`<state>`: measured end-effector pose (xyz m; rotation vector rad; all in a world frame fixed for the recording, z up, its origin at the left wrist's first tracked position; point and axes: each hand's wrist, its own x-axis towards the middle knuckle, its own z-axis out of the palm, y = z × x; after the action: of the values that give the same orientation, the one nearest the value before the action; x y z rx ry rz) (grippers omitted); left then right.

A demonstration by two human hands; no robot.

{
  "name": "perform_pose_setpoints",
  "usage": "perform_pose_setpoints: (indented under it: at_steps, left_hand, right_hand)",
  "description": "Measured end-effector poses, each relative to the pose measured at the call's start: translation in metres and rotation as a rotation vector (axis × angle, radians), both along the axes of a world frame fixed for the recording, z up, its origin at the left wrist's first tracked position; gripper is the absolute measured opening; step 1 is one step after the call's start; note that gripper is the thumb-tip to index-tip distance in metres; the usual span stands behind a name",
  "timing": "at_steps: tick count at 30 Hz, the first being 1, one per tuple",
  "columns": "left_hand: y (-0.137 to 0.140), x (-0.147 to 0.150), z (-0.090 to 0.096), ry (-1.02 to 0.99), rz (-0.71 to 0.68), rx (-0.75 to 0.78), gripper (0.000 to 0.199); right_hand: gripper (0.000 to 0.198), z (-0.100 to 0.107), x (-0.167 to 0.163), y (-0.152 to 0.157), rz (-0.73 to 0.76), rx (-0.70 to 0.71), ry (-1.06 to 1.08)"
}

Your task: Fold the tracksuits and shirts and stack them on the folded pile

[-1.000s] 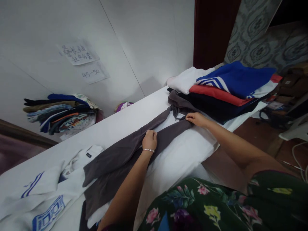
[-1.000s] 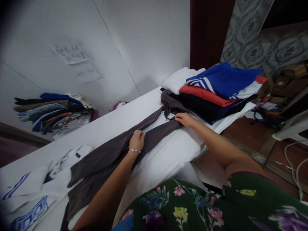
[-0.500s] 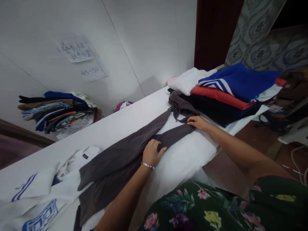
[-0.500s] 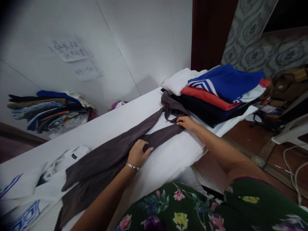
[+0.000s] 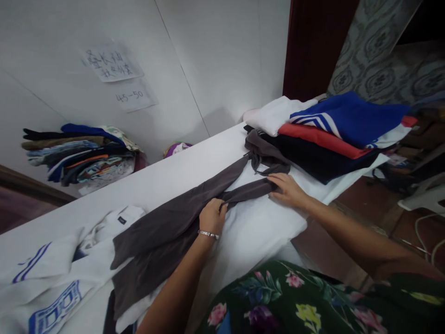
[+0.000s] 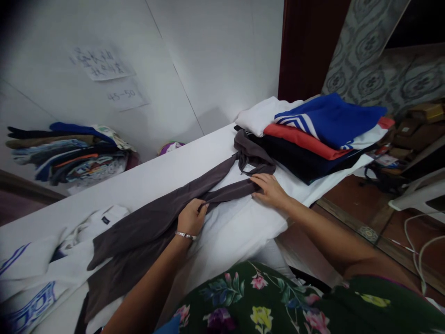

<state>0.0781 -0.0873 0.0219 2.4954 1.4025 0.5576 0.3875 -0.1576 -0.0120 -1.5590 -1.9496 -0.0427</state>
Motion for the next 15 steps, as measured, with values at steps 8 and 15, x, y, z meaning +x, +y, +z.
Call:
perform_pose_setpoints:
  at_steps: [8, 15]
  left_hand:
    - [-0.01, -0.002, 0.003, 0.042, -0.028, 0.095, 0.017]
    - [-0.01, -0.002, 0.006, 0.073, 0.008, 0.106, 0.017]
  right_hand:
    - [0.05, 0.004, 0.001, 0.018, 0.084, -0.053, -0.057]
    - [0.061, 0.005, -0.024, 0.027, 0.133, -0.071, -0.168]
